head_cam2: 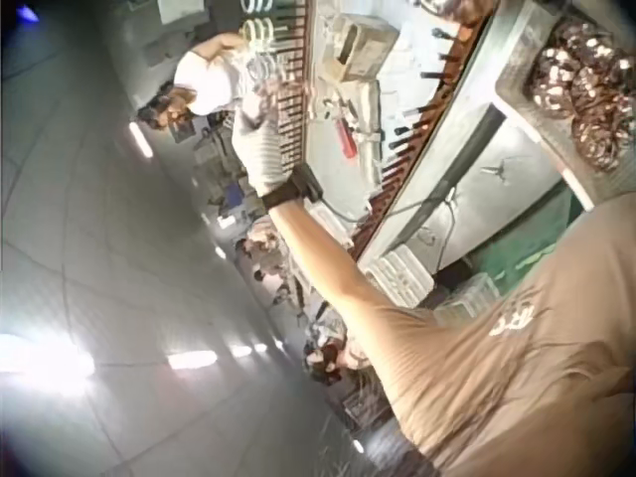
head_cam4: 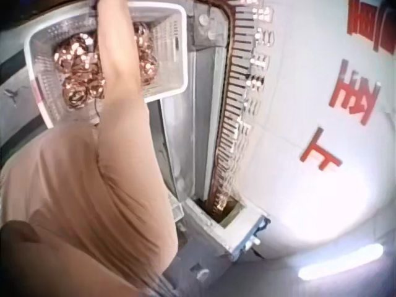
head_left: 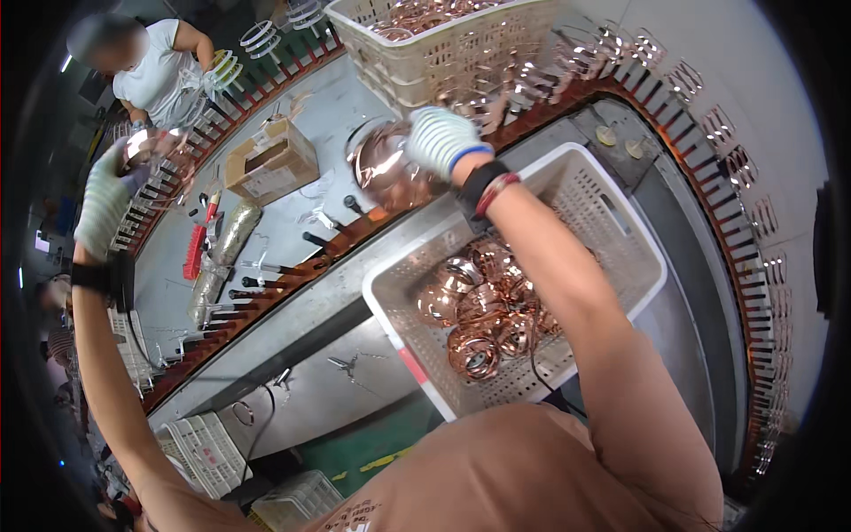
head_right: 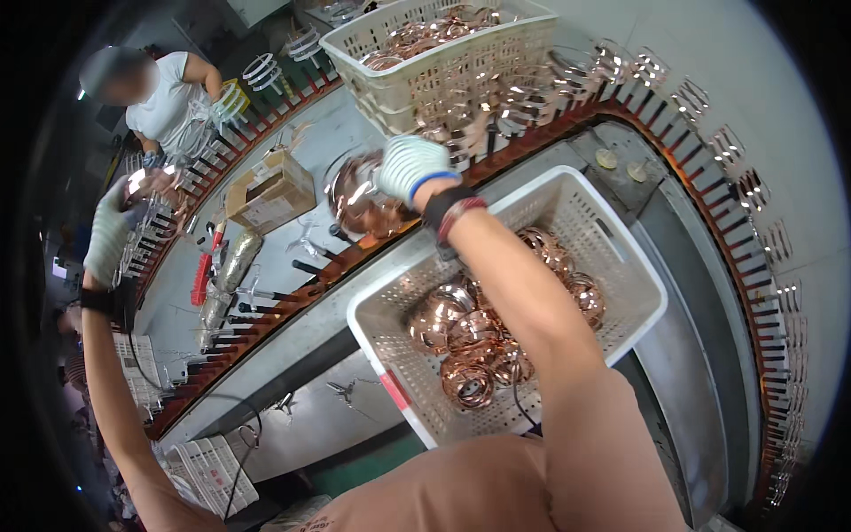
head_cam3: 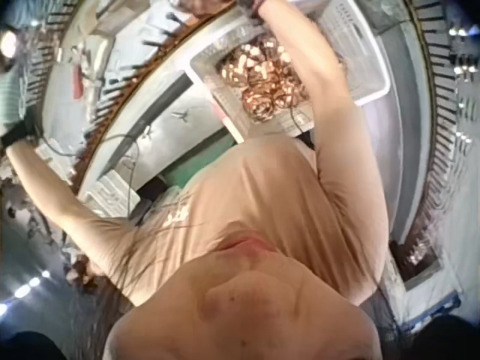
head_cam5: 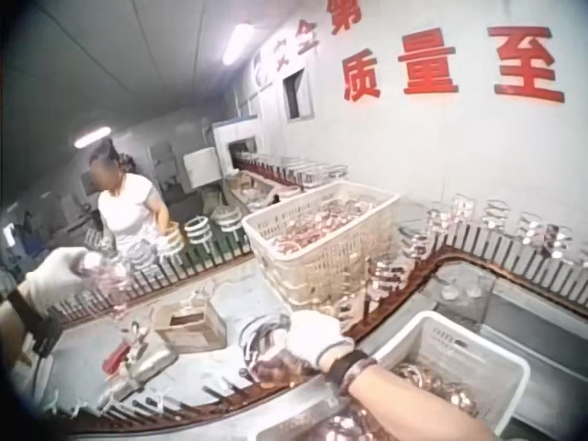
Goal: Organizing and placing shiny, copper-colored plastic or metal components into baskets on an assembly line.
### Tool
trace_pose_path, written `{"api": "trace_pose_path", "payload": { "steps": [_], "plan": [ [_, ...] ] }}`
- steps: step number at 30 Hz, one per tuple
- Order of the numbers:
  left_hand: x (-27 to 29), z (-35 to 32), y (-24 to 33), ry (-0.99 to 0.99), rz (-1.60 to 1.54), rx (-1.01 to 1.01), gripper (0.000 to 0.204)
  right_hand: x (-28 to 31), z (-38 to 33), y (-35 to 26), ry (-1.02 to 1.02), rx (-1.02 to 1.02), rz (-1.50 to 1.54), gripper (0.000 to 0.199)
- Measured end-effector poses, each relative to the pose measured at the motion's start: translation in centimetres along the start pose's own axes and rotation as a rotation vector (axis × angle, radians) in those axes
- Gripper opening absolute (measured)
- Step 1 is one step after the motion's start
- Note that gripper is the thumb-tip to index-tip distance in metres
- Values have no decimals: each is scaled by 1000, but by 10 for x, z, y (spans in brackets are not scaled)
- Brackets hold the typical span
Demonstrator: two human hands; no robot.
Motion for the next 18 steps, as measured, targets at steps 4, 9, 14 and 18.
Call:
{"api": "trace_pose_path", "payload": {
  "steps": [4, 9, 14, 18],
  "plan": [
    [-27, -98, 145, 153, 718, -571, 36, 90, -73, -51, 447, 279, 144, 27],
    [-111, -90, 196, 193, 197, -641, 38, 40, -42, 150, 530, -164, 1424, 24],
    [-216, -13, 63, -5, -1025, 9, 35, -24, 47, 250, 154, -65, 774, 26],
    [-261, 29, 45, 186, -670, 157, 23, -18, 51, 166, -28, 244, -174, 26]
  ]
}}
Point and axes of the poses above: each hand's wrist, its own z-axis towards the middle knuckle, its own x-axis out of the back of the hand, y = z × x, the point moved 7 cm from there along z, towards the middle knuckle, and after that the axes turned 15 degrees about -z, right-handed, at the moved point
